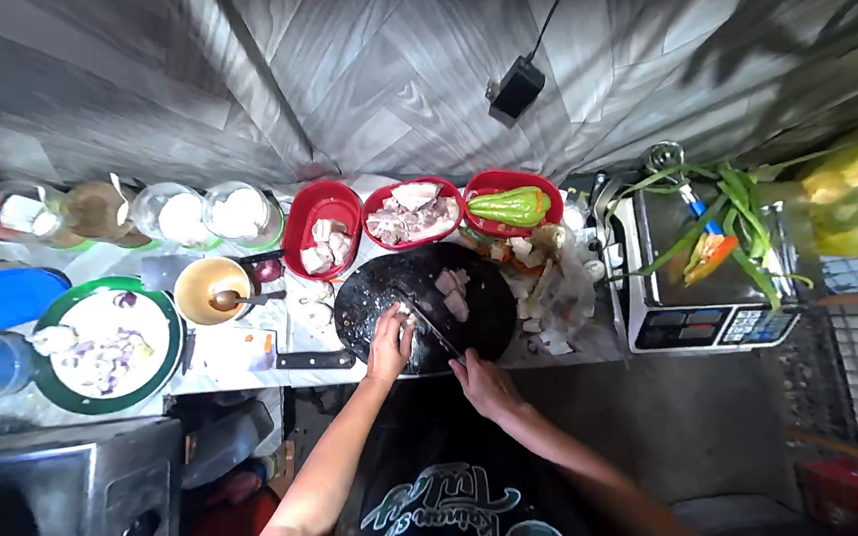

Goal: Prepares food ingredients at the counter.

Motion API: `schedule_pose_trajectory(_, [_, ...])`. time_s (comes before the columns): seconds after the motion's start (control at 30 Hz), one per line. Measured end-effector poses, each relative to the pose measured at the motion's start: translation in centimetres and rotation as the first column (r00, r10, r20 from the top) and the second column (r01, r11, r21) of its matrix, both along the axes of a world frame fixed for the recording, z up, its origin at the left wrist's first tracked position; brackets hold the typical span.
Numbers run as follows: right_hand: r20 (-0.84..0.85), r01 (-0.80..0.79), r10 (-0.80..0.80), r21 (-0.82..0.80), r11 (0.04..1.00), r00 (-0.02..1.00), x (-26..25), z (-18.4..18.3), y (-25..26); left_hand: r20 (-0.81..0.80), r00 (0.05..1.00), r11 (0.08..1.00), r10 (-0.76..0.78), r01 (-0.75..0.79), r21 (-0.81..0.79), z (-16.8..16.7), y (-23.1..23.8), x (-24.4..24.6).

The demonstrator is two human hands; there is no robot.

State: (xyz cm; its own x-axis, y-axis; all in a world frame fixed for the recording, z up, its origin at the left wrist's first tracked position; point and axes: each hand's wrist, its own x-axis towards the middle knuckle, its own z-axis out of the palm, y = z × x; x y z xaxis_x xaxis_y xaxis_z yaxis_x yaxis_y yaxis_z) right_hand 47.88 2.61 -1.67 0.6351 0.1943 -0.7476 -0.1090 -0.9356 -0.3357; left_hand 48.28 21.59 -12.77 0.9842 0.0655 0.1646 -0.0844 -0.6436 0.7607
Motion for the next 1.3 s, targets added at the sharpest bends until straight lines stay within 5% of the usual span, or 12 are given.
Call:
schedule_pose_trajectory(0.5, [-0.063,0.028,-0.03,-0.032,0.999,0.998,1.3,-1.8,1.2,-0.036,0.999,0.997,0.023,-0.02,0.069,-0.4,-0.3,0.2])
schedule_pose_trajectory(0.8, [0.033,0.048,-0.048,0.009,0.999,0.998,-0.2,-0.4,0.0,-0.007,1.0,0.989,-0.004,0.003,-0.146,0.0,1.0,-0.3])
schedule_pose_trajectory(1.3, [-0.038,0.017,-0.019,-0.048,0.999,0.999,0.3,-2.2,3.0,0.057,0.998,1.0,0.015,-0.015,-0.007,-0.5,0.4,-0.2])
